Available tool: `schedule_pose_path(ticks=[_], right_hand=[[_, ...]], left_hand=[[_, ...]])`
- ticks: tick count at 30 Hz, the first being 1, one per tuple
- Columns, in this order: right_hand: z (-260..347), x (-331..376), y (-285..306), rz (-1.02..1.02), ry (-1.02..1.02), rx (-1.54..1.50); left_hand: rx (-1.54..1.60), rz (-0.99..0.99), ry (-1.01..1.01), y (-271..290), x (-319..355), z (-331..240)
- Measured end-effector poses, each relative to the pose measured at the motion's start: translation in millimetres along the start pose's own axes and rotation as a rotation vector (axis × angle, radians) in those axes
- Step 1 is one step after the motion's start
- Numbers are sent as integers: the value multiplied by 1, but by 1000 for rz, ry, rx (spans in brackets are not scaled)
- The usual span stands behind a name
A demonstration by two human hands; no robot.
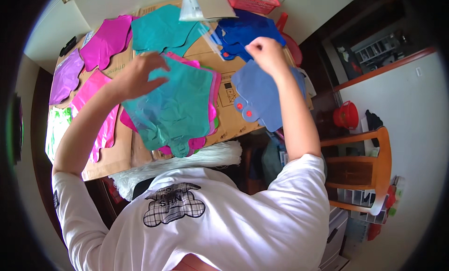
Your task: Folding and packaging colorful star-shaped foil balloons into plastic sleeves.
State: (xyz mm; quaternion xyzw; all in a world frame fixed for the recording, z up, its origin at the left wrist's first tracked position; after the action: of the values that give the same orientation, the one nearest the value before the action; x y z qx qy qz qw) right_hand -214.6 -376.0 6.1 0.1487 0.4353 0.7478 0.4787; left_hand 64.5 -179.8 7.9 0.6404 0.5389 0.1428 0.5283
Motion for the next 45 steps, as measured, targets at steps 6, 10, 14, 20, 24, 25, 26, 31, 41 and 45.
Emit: schedule_pose_path(ticks=[6,10,14,20,24,25,26,31,41,45], right_hand=[[-87,-63,7,-134,-56,-43],[-106,-70,3,-174,-198,-158],[-114,-52,-1,-102,-255,-91],[-113,-44,7,-243,-69,92],[-92,-49,3,-214,294,191],[-88,-51,1,-189,285,256],[-85,-54,-2,-162,276,320],[-80,-61,-10,-15,65,492],[-68,-102,-11,200,-181,374],[-73,-95,-1,149,-186,417]], left_hand=[[42,-23,151,-70,-186,35],[-45,-53,232,-128,-241,54],[-205,-67,261,-170,-246,64],[-30,-116,320,-175,-252,83],[87,-86,353,-174,-257,91],[111,-79,362,-174,-257,93],[134,-72,371,-173,-258,96],[406,-195,503,-164,-257,106],[722,-387,388,-37,-260,195],[-273,-296,107,9,-225,94]])
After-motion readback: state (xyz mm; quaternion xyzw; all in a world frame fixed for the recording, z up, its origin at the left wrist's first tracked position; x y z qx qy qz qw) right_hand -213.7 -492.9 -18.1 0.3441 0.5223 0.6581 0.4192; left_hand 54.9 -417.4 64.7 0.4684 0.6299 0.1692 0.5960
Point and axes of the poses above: each hand's wrist, its own x-axis away from the middle knuckle, its own y-axis out of the back of the hand, z = x × y, the point moved 3 cm from there along -x, towards the middle knuckle, and after that the axes turned 4 degrees about -y, right-handed, at the moved point
